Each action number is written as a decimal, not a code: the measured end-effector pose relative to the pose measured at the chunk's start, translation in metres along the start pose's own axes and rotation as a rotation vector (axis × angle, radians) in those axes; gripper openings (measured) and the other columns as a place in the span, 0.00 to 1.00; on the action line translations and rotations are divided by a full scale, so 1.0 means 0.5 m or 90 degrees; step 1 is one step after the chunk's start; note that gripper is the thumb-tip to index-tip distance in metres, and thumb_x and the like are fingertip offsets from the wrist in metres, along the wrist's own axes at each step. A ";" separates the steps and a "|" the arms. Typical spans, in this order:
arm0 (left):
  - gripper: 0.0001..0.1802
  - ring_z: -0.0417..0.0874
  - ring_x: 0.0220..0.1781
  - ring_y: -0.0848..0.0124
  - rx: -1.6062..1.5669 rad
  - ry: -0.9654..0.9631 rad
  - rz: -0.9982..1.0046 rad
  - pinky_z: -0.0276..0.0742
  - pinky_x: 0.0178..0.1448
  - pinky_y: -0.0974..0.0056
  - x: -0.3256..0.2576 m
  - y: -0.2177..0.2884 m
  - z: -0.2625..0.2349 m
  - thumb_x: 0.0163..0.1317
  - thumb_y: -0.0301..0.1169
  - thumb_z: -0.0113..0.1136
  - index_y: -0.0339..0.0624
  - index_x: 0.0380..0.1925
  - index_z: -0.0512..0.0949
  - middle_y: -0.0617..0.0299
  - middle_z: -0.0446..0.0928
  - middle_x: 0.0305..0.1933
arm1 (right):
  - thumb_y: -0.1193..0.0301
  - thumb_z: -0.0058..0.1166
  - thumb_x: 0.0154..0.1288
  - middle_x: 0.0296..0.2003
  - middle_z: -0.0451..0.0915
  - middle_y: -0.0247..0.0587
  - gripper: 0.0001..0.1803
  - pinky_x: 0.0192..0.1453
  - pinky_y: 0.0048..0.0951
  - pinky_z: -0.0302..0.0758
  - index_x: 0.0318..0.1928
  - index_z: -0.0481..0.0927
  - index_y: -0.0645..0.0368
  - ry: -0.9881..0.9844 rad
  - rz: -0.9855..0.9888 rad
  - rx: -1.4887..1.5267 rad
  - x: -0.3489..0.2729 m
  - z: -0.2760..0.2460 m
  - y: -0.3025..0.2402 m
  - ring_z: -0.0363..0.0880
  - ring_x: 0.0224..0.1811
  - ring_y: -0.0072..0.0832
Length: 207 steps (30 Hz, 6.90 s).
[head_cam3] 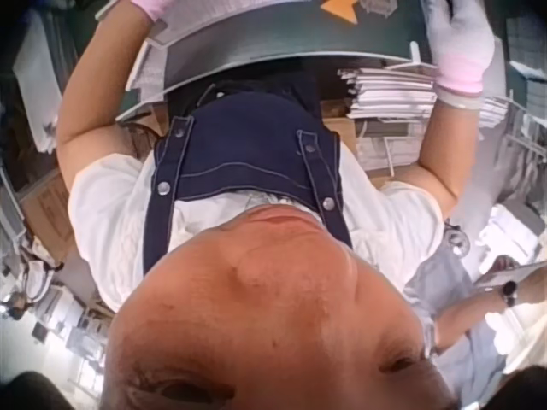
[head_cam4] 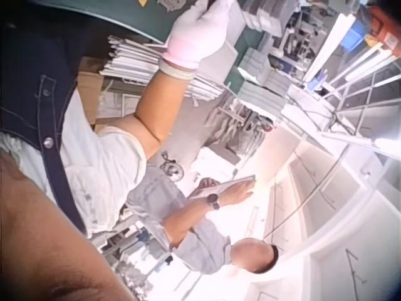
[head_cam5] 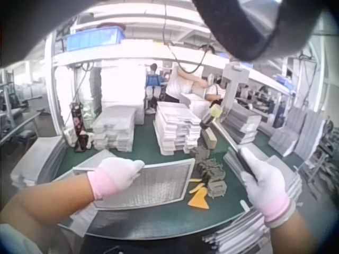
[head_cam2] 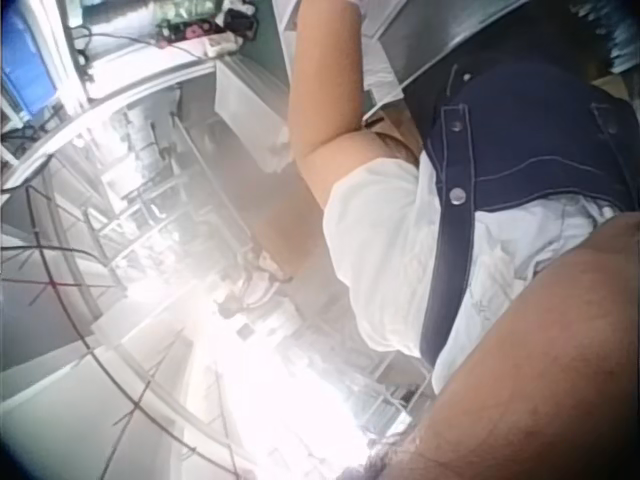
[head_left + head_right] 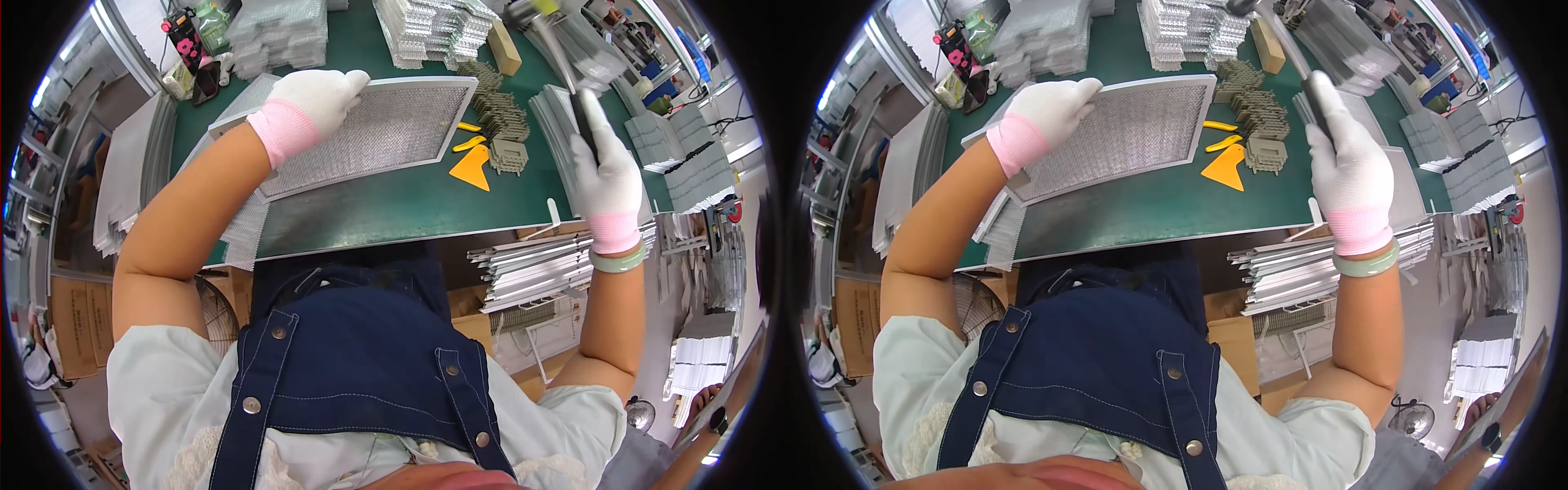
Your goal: The person assembles rectangular metal frames by placing mesh sheets into frames and securing them with a hammer. They handle the components one at a time, tapping the edges to fasten the mesh, and stack the finished units on the table.
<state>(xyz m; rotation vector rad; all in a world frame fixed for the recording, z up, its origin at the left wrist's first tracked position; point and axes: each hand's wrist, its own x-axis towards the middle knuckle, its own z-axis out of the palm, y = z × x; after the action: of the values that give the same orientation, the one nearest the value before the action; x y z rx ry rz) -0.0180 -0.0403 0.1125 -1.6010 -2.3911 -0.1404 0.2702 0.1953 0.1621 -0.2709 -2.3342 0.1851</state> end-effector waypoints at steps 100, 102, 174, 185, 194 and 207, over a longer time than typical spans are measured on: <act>0.21 0.83 0.49 0.53 -0.254 -0.441 0.072 0.77 0.57 0.55 0.071 0.090 0.169 0.66 0.45 0.61 0.37 0.45 0.83 0.48 0.81 0.44 | 0.79 0.51 0.72 0.33 0.77 0.36 0.35 0.27 0.19 0.74 0.77 0.58 0.56 0.090 0.851 0.696 -0.494 0.189 -0.099 0.74 0.24 0.17; 0.17 0.83 0.42 0.54 -0.336 -0.346 0.079 0.77 0.48 0.55 0.062 0.084 0.076 0.68 0.41 0.61 0.35 0.40 0.81 0.50 0.81 0.38 | 0.79 0.51 0.72 0.33 0.77 0.36 0.35 0.27 0.19 0.74 0.77 0.58 0.56 0.111 0.841 0.678 -0.484 0.173 -0.095 0.73 0.24 0.17; 0.30 0.76 0.64 0.41 -0.052 -0.095 0.127 0.78 0.62 0.48 -0.054 0.364 0.324 0.65 0.32 0.55 0.47 0.68 0.69 0.39 0.72 0.64 | 0.81 0.53 0.64 0.41 0.82 0.48 0.35 0.46 0.40 0.79 0.73 0.68 0.50 -0.273 0.282 -0.036 -0.438 0.089 -0.037 0.82 0.42 0.46; 0.30 0.76 0.64 0.40 -0.055 -0.102 0.135 0.77 0.61 0.47 -0.048 0.368 0.326 0.65 0.33 0.54 0.46 0.69 0.69 0.38 0.72 0.64 | 0.81 0.53 0.61 0.36 0.79 0.42 0.37 0.36 0.38 0.78 0.72 0.69 0.47 -0.343 0.201 -0.171 -0.392 0.076 -0.024 0.81 0.33 0.41; 0.22 0.81 0.56 0.46 -0.149 -0.091 0.126 0.81 0.55 0.50 -0.033 0.342 0.311 0.64 0.34 0.55 0.43 0.58 0.77 0.45 0.78 0.55 | 0.83 0.54 0.62 0.48 0.82 0.47 0.39 0.49 0.31 0.80 0.75 0.65 0.51 -0.158 0.214 -0.055 -0.405 0.088 -0.014 0.85 0.42 0.40; 0.25 0.84 0.55 0.50 -0.296 -0.246 -0.132 0.75 0.63 0.55 0.073 0.023 0.313 0.69 0.46 0.55 0.36 0.55 0.80 0.42 0.84 0.49 | 0.70 0.58 0.73 0.37 0.76 0.40 0.20 0.21 0.20 0.74 0.55 0.66 0.67 0.061 0.821 0.615 -0.407 0.310 -0.100 0.81 0.25 0.22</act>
<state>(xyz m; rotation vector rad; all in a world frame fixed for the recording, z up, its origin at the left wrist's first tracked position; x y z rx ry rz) -0.0455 0.0317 -0.0288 -1.6824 -2.9946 -0.5000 0.2916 0.0882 -0.0747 -1.1619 -1.3856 1.7492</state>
